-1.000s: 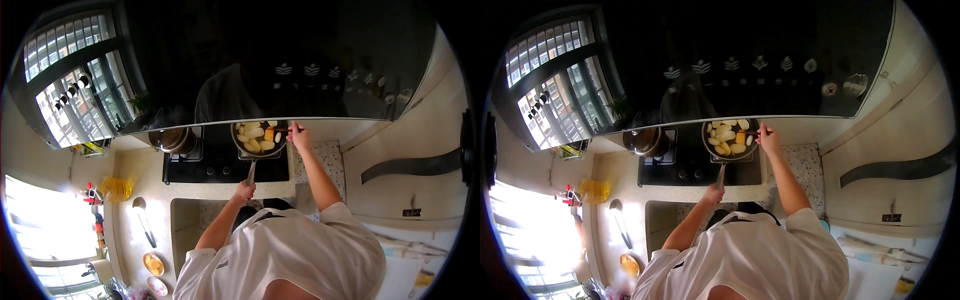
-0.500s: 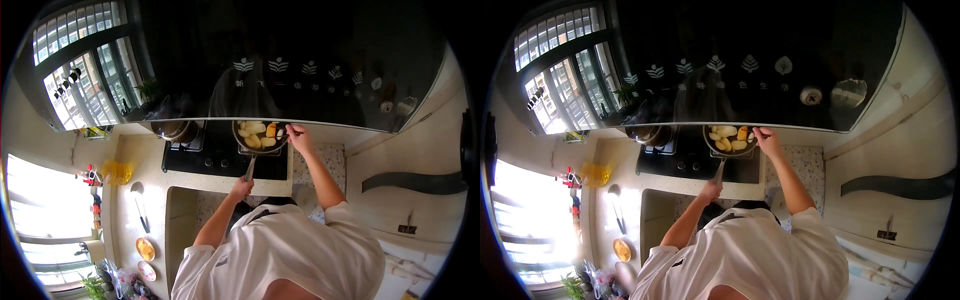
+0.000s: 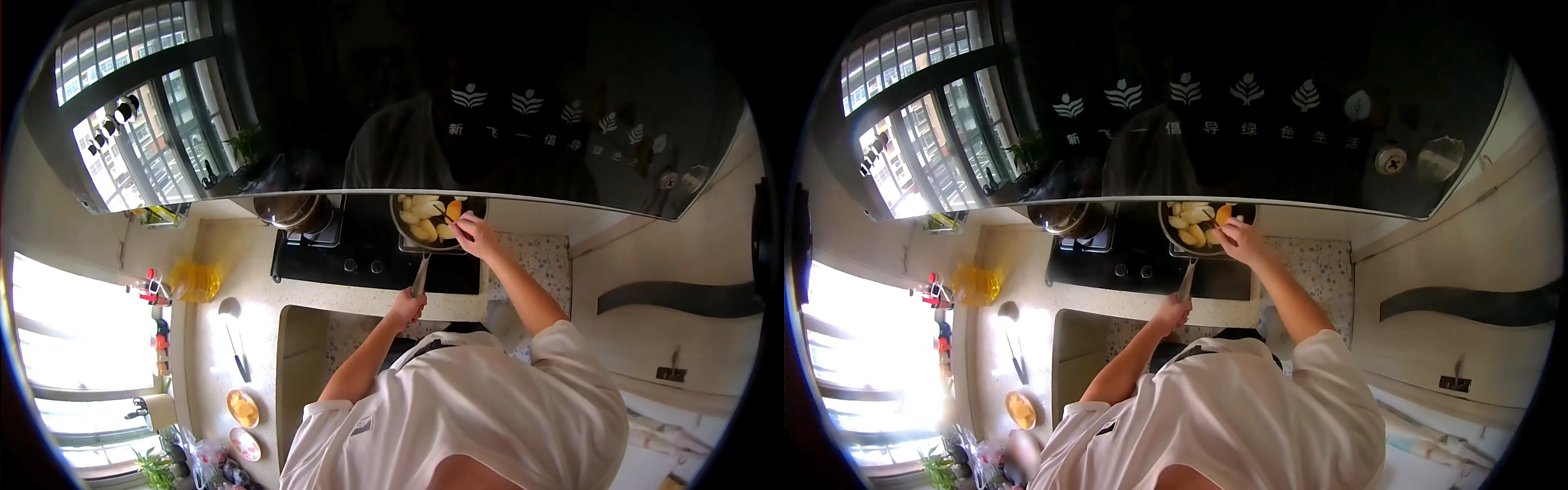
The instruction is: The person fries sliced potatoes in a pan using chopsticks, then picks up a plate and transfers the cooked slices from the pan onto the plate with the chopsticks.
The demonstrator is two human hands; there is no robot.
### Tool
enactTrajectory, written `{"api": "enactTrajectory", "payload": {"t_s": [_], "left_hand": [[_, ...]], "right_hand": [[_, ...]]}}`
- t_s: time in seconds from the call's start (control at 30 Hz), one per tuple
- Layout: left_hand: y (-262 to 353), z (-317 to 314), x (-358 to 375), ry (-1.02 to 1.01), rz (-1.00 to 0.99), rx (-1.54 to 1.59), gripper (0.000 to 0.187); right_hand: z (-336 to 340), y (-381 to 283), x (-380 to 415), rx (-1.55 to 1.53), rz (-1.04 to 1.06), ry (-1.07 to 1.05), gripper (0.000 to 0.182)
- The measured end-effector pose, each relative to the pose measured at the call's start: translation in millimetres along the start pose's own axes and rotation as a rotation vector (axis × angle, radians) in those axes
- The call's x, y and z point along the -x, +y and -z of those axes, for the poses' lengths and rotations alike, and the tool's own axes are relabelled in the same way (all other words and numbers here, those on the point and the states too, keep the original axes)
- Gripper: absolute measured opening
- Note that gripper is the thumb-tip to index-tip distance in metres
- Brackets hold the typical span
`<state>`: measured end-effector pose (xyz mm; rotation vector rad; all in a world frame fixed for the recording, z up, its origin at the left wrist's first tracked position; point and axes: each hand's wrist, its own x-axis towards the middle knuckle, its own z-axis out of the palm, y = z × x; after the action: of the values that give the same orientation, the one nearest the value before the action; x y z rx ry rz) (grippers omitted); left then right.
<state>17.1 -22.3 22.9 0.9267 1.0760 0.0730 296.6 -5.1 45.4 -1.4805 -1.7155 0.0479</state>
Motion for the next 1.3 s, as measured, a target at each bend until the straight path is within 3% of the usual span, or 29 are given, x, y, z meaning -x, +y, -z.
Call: {"api": "enactTrajectory", "payload": {"t_s": [0.43,0.53,0.63,0.67,0.73,0.87,1.03,1.3], "left_hand": [[-3,4,-6,0.015,-0.034,-0.028,0.01],[0,5,-2,0.019,-0.016,-0.019,0.01],[-2,5,-4,0.013,-0.015,-0.023,0.01],[-2,5,-4,0.013,-0.012,-0.024,0.01],[-3,6,-4,0.012,-0.01,-0.019,0.01],[-1,5,-4,-0.01,-0.008,-0.014,0.011],[0,8,-4,-0.005,0.017,-0.05,0.012],[3,8,-1,-0.021,0.017,-0.009,0.012]], "right_hand": [[11,1,-15,0.11,0.162,-0.231,0.018],[1,13,-19,0.097,0.185,-0.13,0.021],[-13,34,-19,-0.1,-0.362,0.053,0.026],[-13,40,-17,-0.435,-0.619,0.169,0.032],[-6,56,-25,-0.461,-0.911,0.293,0.034],[-4,73,-21,-0.56,-0.979,0.379,0.033],[7,48,-17,-0.645,-1.148,0.449,0.032],[16,22,-9,-0.525,-1.051,0.406,0.037]]}}
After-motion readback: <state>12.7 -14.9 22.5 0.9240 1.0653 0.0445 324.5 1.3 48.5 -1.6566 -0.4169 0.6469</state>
